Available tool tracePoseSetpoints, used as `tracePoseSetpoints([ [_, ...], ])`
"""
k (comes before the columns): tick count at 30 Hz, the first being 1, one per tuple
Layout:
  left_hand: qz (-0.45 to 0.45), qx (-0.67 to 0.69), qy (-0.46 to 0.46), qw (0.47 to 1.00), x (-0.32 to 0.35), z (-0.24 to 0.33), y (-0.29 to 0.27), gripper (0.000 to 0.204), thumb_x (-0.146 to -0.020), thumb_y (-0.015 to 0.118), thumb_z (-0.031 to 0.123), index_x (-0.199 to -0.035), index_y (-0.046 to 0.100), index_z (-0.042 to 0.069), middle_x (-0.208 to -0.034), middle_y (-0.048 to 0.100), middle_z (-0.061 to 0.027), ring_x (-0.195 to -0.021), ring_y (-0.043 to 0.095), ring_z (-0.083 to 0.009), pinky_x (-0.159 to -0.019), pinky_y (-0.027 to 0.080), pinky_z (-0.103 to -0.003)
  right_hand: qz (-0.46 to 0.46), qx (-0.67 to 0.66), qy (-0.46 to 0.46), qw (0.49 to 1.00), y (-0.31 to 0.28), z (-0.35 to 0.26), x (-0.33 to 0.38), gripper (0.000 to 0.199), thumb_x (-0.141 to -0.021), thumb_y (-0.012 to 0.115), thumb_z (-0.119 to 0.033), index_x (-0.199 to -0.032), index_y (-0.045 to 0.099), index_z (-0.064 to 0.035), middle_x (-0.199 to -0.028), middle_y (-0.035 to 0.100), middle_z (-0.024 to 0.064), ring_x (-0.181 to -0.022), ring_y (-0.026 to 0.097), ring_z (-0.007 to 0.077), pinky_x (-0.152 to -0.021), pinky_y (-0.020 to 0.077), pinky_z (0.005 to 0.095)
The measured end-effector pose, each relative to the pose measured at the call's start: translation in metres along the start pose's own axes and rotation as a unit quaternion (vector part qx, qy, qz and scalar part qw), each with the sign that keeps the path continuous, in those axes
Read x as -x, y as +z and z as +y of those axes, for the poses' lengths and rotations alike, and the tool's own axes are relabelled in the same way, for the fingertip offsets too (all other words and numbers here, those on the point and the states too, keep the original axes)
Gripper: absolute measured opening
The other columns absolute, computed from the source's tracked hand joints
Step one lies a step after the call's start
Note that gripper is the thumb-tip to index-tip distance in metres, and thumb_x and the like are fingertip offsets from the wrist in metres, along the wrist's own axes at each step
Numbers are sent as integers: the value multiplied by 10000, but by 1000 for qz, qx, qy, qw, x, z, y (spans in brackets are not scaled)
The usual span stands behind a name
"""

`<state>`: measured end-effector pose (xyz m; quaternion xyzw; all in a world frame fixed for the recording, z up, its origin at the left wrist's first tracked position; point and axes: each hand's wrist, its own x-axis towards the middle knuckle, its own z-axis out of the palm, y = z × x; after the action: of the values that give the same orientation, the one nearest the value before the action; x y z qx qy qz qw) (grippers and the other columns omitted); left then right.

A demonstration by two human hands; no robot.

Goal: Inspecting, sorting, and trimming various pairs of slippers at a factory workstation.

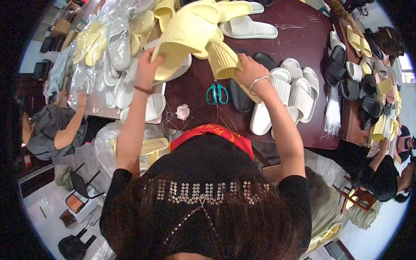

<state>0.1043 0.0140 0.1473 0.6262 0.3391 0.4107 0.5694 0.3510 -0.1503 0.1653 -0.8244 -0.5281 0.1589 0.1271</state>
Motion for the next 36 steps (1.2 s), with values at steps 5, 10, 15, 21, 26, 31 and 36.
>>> tracePoseSetpoints([
  [5, 54, 10, -7, 998, 10, -3, 12, 272, -739, 627, 105, -963, 535, -18, -856, 578, -37, -765, 529, -88, -691, 424, -218, 86, -79, -57, 991, 24, 7, 2, 437, -750, 512, -231, -1164, 417, -128, -965, 572, 158, -908, 555, 297, -747, 436, 374],
  [10, 2, -3, -26, 1000, 0, -4, 5, 253, -776, 597, 117, -978, 521, -17, -893, 581, -54, -775, 549, -104, -695, 445, -227, -170, -378, -24, 910, 17, 18, 15, 508, -779, 524, -187, -1252, 351, -122, -966, 569, 129, -916, 550, 216, -740, 439, 330],
  [15, -96, 68, -142, 983, 1, -20, 1, 264, -778, 589, 120, -992, 515, -16, -892, 580, -56, -783, 553, -107, -700, 449, -235, -302, -682, 55, 664, 13, 24, 43, 524, -806, 527, -195, -1267, 323, -53, -931, 557, 113, -872, 535, 197, -728, 442, 296],
  [21, -137, 173, -225, 949, 16, -13, 8, 281, -799, 557, 132, -1026, 490, -20, -911, 577, -60, -802, 565, -124, -708, 460, -260, -327, -813, 40, 481, 52, 22, 68, 427, -817, 508, -197, -1193, 386, -35, -906, 558, 126, -825, 540, 211, -702, 456, 309],
  [26, -98, 240, -253, 932, 36, -9, 14, 298, -810, 542, 142, -1044, 473, -29, -922, 574, -70, -802, 574, -140, -709, 463, -268, -223, -898, 101, 367, 149, 55, 74, 327, -821, 492, -182, -1111, 447, -37, -872, 561, 134, -788, 544, 215, -666, 463, 319],
  [31, -98, 239, -273, 927, 52, -21, 18, 293, -803, 549, 134, -1035, 471, -27, -916, 574, -80, -795, 577, -147, -711, 466, -268, 13, -818, 314, 481, 170, 64, 95, 214, -812, 489, -140, -999, 496, -36, -824, 559, 114, -763, 544, 206, -634, 452, 301],
  [36, -82, 220, -267, 935, 60, -27, 27, 261, -798, 554, 127, -992, 475, -29, -905, 574, -88, -781, 577, -153, -694, 475, -274, 124, -447, 162, 871, 142, 56, 108, 278, -758, 531, -111, -1013, 473, -17, -884, 556, 96, -794, 543, 228, -702, 434, 349],
])
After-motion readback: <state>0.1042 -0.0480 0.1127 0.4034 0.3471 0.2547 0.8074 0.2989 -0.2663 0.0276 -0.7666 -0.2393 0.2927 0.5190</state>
